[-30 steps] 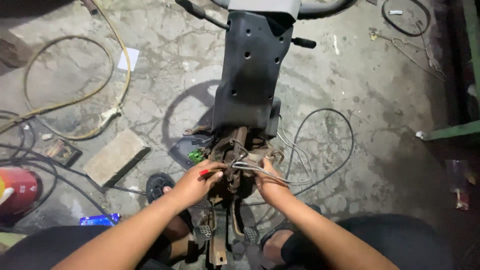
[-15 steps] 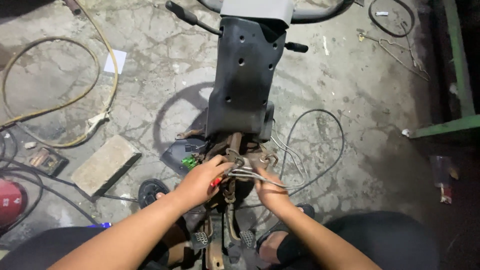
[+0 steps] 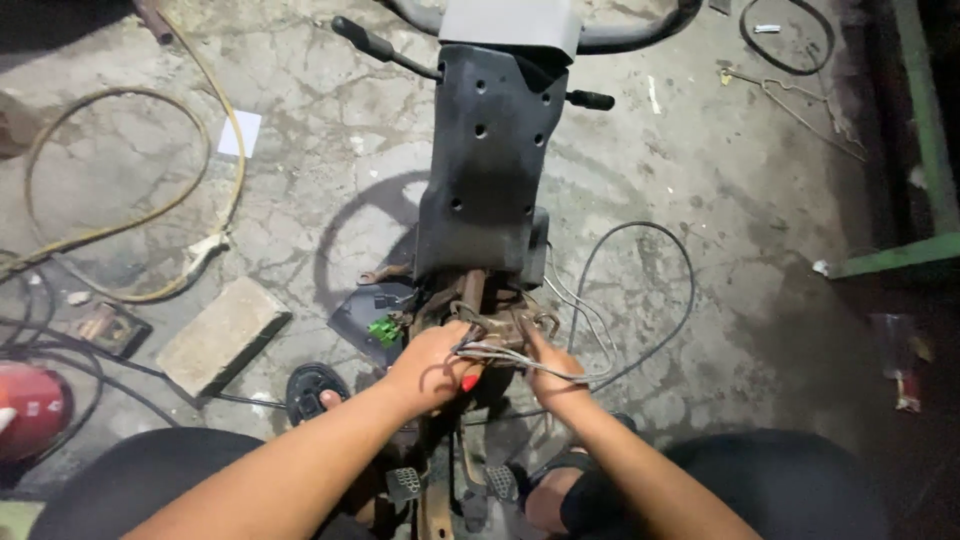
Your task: Repairing and inspecting the wiring and mechanical assembly of a vehicle steering column.
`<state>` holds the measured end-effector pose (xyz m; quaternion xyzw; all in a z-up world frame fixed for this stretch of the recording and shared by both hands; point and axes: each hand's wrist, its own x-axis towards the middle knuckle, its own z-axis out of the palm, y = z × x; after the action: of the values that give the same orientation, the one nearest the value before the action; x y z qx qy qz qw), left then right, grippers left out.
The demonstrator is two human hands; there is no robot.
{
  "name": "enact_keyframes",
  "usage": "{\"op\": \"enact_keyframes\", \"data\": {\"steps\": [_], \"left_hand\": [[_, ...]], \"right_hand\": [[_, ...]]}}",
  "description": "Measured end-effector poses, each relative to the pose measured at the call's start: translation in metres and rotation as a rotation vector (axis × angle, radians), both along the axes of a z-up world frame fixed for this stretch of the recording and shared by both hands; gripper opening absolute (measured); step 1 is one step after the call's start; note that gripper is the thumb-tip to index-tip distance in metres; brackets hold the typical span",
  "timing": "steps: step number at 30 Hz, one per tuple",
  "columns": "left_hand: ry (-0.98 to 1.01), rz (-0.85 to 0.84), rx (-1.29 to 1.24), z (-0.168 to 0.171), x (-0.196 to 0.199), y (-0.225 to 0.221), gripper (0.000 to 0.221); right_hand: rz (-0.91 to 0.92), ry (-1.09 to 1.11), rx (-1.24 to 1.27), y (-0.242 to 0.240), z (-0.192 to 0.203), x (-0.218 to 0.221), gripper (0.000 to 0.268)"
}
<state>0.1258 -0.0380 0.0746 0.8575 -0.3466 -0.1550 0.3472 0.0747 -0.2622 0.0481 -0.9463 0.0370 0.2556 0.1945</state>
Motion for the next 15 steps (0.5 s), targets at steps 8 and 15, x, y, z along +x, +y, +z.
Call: {"op": "enact_keyframes", "data": {"steps": [8, 15], "left_hand": [[-0.261, -0.004, 0.034, -0.005, 0.000, -0.023, 0.015], [-0.368, -0.039, 0.065, -0.014, 0.008, -0.022, 0.020]], "right_hand": [[0.000, -0.020, 0.104, -0.015, -0.063, -0.002, 0.044], [0.010, 0.122, -0.007, -0.001, -0.051, 0.001, 0.037]]}}
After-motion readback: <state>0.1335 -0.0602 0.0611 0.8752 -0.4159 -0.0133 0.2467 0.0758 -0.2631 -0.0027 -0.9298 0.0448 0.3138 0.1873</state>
